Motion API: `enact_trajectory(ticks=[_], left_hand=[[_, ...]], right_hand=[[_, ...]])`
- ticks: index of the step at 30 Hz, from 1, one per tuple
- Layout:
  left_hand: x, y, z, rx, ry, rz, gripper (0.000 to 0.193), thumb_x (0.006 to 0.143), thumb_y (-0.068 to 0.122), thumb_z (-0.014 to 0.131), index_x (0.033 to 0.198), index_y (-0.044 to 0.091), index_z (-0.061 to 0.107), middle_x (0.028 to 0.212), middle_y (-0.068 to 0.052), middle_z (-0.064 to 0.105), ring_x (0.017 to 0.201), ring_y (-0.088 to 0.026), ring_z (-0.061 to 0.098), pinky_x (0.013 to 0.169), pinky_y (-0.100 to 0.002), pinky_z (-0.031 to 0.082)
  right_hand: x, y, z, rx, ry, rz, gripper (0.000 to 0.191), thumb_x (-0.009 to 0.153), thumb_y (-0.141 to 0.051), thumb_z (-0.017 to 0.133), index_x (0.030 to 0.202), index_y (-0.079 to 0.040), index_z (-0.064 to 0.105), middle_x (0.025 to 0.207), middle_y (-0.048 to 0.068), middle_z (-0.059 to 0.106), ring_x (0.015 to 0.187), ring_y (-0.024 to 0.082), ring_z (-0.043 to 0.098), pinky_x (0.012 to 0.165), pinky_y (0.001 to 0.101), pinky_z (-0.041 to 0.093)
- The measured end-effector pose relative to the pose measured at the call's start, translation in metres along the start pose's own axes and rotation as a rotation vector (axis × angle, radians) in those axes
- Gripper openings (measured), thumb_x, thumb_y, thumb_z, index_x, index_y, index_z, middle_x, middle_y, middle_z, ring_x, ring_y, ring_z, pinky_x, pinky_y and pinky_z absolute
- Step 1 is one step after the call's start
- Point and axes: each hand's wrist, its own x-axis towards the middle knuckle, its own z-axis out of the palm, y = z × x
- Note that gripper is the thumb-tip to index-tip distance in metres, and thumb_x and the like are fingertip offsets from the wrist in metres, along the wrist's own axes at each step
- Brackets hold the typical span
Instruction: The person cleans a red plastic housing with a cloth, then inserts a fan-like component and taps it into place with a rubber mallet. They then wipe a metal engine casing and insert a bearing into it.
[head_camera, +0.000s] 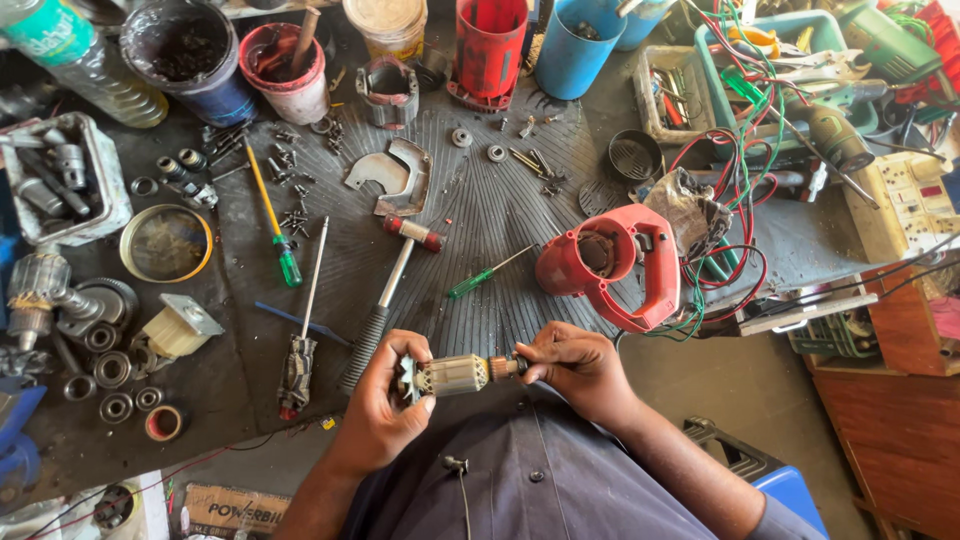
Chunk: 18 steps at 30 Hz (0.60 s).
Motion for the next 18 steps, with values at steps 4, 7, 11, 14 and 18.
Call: enact_trajectory(ticks=[4, 7, 11, 14, 18], left_hand=[[0.001, -0.021, -0.001, -0.218, 0.009, -0.026, 0.043, 0.081, 0.001, 0.066, 0.12, 0.006, 0.049, 0.116, -0.005, 0.046, 0.102, -0.011, 0.048, 0.087, -0.026, 0.048], [0.001, -0.034, -0.005, -0.305, 0.042, -0.06, 0.043, 0.081, 0.003, 0.068, 0.12, 0.006, 0.05, 0.116, -0.006, 0.048, 0.095, -0.013, 0.052, 0.083, -0.028, 0.051], [0.004, -0.046, -0.008, -0.231, 0.153, -0.015, 0.044, 0.082, 0.001, 0.067, 0.123, 0.005, 0.05, 0.118, -0.006, 0.048, 0.104, -0.011, 0.053, 0.095, -0.026, 0.047], [0.013, -0.054, -0.005, -0.175, 0.271, -0.098, 0.042, 0.083, 0.0, 0.068, 0.12, 0.005, 0.051, 0.113, -0.006, 0.05, 0.093, -0.012, 0.054, 0.084, -0.029, 0.051], [0.036, -0.053, 0.006, 0.302, 0.344, 0.029, 0.044, 0.081, 0.0, 0.073, 0.118, 0.004, 0.051, 0.113, -0.008, 0.049, 0.094, -0.016, 0.052, 0.083, -0.031, 0.049]], right_hand=[[0.01, -0.013, 0.002, -0.382, -0.006, -0.011, 0.012, 0.087, -0.013, 0.082, 0.087, -0.004, 0.075, 0.086, 0.006, 0.072, 0.078, 0.02, 0.073, 0.071, 0.0302, 0.057], [0.019, -0.023, 0.004, -0.413, -0.038, 0.067, 0.016, 0.087, -0.019, 0.086, 0.093, -0.008, 0.075, 0.091, 0.006, 0.072, 0.083, 0.023, 0.074, 0.077, 0.0323, 0.058], [0.023, -0.037, 0.003, -0.504, -0.032, -0.167, 0.063, 0.076, -0.016, 0.087, 0.132, -0.005, 0.06, 0.127, 0.015, 0.06, 0.11, 0.029, 0.065, 0.092, 0.0378, 0.055], [0.02, -0.038, 0.001, -0.476, 0.059, -0.093, 0.083, 0.073, -0.018, 0.09, 0.143, -0.005, 0.049, 0.134, 0.014, 0.055, 0.11, 0.025, 0.064, 0.092, 0.0361, 0.056], [0.006, -0.028, -0.006, -0.415, 0.077, 0.1, 0.075, 0.076, -0.012, 0.088, 0.142, -0.007, 0.052, 0.125, 0.008, 0.064, 0.099, 0.017, 0.07, 0.084, 0.0329, 0.057]])
